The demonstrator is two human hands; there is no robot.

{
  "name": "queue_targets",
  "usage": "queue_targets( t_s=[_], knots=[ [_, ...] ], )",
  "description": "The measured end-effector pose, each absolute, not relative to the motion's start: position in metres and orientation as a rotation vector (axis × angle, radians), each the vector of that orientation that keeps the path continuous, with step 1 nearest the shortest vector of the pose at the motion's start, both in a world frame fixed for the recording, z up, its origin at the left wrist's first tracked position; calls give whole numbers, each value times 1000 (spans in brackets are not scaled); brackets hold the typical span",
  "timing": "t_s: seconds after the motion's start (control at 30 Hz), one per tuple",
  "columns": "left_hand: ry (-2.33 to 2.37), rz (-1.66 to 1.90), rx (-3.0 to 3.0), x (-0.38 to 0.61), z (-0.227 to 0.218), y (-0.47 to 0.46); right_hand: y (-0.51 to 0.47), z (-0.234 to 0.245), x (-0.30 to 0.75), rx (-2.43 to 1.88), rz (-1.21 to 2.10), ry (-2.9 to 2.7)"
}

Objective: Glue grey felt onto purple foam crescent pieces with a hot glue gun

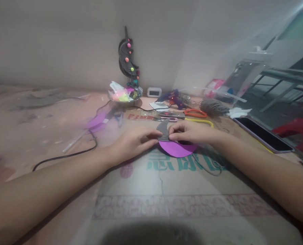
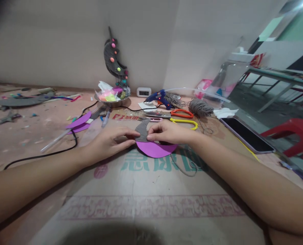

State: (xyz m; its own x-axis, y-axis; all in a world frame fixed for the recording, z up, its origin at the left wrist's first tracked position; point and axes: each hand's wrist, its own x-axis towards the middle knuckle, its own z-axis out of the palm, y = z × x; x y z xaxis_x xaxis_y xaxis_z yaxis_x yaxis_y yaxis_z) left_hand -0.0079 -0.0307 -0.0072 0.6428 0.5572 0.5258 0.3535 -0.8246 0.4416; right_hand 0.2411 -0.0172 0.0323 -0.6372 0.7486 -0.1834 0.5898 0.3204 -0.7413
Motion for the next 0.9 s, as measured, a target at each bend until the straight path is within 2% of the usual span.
queue_targets(
  t_s=[0.9],
  knots=[
    [645,1051,2735,-6,-13,-26,-14,28,244,-1224,1231,-2404]
  ],
)
